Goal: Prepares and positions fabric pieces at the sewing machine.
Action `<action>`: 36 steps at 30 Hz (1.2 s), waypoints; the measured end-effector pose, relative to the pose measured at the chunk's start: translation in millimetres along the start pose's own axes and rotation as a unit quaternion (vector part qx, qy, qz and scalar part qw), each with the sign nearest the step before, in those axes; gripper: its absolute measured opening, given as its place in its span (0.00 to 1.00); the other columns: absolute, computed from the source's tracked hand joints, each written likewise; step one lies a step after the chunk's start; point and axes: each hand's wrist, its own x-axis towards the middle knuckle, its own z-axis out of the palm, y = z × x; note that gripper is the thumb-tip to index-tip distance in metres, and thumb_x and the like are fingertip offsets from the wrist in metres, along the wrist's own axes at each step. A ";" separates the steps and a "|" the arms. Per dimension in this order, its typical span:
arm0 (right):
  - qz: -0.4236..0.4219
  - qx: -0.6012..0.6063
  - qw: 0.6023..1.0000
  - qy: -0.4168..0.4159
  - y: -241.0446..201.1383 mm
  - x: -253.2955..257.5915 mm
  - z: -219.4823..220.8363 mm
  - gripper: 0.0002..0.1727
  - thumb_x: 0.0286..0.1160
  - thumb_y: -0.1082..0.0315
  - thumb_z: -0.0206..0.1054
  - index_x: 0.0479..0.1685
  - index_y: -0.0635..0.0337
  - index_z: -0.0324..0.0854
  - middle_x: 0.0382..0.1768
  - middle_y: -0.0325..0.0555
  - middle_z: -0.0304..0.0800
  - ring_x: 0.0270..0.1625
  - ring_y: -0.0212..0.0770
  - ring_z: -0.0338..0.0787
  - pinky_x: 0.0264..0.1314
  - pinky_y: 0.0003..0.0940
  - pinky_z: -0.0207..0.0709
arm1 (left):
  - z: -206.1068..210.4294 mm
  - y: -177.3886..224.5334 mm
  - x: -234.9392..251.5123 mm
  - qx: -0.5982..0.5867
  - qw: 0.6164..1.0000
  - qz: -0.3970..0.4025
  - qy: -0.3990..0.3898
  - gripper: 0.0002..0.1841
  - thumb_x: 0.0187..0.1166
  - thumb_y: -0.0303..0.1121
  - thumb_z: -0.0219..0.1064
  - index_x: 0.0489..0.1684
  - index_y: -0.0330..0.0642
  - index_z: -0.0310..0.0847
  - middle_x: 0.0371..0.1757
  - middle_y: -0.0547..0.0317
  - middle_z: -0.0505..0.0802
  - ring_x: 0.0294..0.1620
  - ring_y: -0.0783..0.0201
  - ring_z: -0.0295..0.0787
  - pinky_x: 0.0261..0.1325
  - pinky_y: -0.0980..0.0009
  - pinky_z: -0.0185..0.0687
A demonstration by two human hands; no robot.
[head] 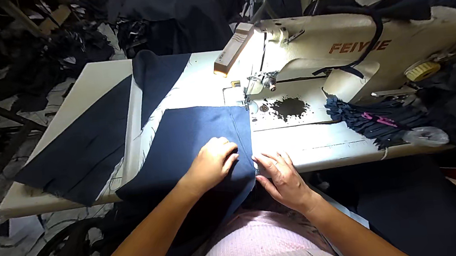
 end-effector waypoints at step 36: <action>-0.076 -0.023 0.993 -0.091 5.3 12.9 -26.1 0.16 0.87 0.61 0.56 0.56 0.49 0.91 0.63 0.35 0.93 0.70 0.46 0.86 0.66 0.55 0.74 | 3.1 -13.0 -16.4 -0.048 0.985 0.126 -0.107 0.23 0.90 0.54 0.51 0.71 0.59 0.85 0.79 0.64 0.85 0.86 0.47 0.72 0.79 0.21 0.52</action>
